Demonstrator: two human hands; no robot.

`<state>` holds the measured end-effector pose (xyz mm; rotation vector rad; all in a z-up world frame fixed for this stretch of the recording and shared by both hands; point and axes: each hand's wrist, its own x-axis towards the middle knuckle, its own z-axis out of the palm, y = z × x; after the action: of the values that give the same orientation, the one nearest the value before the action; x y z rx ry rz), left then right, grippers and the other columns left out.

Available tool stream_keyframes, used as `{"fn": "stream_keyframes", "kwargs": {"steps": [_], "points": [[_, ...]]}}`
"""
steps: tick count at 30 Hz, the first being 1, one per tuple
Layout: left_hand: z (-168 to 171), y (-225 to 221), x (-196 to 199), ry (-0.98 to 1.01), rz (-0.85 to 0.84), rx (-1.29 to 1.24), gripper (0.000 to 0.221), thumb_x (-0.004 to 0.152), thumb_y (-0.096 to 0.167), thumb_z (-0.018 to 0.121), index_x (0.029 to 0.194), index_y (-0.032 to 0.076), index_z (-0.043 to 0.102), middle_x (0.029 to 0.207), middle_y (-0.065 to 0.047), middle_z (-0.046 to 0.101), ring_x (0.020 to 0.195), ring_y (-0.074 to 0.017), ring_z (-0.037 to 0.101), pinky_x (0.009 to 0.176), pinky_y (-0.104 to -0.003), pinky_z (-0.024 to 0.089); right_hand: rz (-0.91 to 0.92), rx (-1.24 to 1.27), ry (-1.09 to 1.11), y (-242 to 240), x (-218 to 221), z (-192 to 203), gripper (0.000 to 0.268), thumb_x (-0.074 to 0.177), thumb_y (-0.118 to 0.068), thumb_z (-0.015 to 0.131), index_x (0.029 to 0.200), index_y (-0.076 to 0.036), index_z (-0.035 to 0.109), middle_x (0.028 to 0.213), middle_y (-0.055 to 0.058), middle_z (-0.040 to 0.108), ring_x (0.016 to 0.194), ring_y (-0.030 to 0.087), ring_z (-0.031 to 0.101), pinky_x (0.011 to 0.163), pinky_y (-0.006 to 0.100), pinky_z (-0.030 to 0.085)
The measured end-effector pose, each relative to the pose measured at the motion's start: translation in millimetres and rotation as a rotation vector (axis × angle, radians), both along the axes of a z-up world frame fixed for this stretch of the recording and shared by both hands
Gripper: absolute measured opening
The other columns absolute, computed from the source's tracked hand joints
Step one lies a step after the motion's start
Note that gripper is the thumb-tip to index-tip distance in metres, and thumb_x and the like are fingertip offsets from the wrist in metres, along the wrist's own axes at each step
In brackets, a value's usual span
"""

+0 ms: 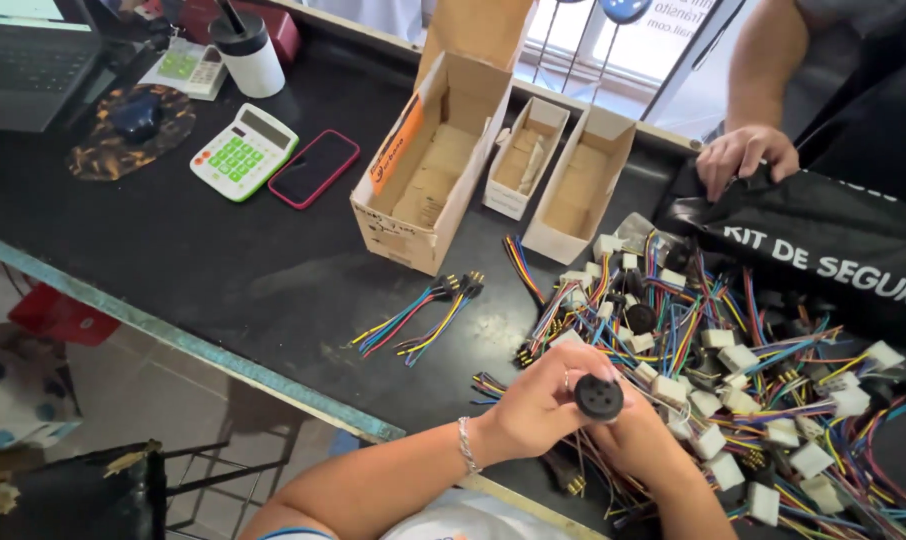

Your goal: Sorting and inspecting a large pile of automotive wire harnesses on a workbench, placing them into cardboard boxes.

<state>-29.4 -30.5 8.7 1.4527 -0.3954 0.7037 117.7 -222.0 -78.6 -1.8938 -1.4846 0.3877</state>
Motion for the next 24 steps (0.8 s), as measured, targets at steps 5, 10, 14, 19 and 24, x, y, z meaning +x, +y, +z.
{"fn": "stream_keyframes", "kwargs": {"steps": [5, 10, 14, 19, 24], "points": [[-3.3, 0.9, -3.3, 0.326, -0.402, -0.517, 0.048, 0.090, -0.007, 0.071, 0.125, 0.011, 0.043, 0.120, -0.013, 0.056, 0.112, -0.0195, 0.063, 0.104, -0.036, 0.059, 0.018, 0.036, -0.057, 11.2, -10.0, 8.9, 0.019, 0.091, -0.019, 0.062, 0.104, -0.007, 0.054, 0.108, 0.013, 0.053, 0.099, 0.028, 0.052, 0.088, 0.041, 0.042], [-16.1, -5.1, 2.6, 0.360, -0.445, -0.696, 0.043, 0.091, -0.013, 0.065, 0.122, 0.012, 0.049, 0.124, -0.010, 0.054, 0.108, -0.0221, 0.064, 0.101, -0.034, 0.056, 0.028, 0.064, -0.106, 20.9, -20.1, 20.1, 0.013, 0.092, -0.012, 0.058, 0.080, -0.008, 0.057, 0.082, 0.009, 0.057, 0.075, 0.028, 0.053, 0.070, 0.041, 0.046], [2.2, 3.3, -1.4, 0.281, -0.107, -0.251, 0.039, 0.095, 0.000, 0.066, 0.127, 0.015, 0.048, 0.129, -0.010, 0.057, 0.110, -0.0161, 0.060, 0.102, -0.030, 0.048, -0.063, 0.043, 0.144, 19.2, -32.2, 22.4, 0.021, 0.094, -0.031, 0.067, 0.095, -0.010, 0.067, 0.091, 0.002, 0.073, 0.079, 0.016, 0.060, 0.076, 0.034, 0.051], [19.1, 13.1, -8.6, 0.496, -0.067, -0.282, 0.037, 0.088, 0.006, 0.073, 0.124, 0.009, 0.065, 0.117, -0.006, 0.066, 0.086, -0.0128, 0.062, 0.078, -0.025, 0.055, -0.054, 0.128, 0.209, 14.9, -35.5, 21.0, 0.038, 0.100, -0.045, 0.051, 0.085, -0.013, 0.063, 0.074, -0.002, 0.058, 0.064, 0.015, 0.051, 0.062, 0.032, 0.044], [20.2, 16.1, -12.9, 0.588, -0.052, -0.162, 0.038, 0.078, 0.010, 0.080, 0.115, 0.017, 0.077, 0.102, 0.002, 0.073, 0.081, -0.0060, 0.058, 0.072, -0.019, 0.047, -0.131, 0.042, 0.205, 13.1, -28.4, 9.6, 0.040, 0.104, -0.038, 0.044, 0.083, -0.012, 0.066, 0.076, 0.000, 0.069, 0.069, 0.016, 0.061, 0.067, 0.033, 0.049]]}}
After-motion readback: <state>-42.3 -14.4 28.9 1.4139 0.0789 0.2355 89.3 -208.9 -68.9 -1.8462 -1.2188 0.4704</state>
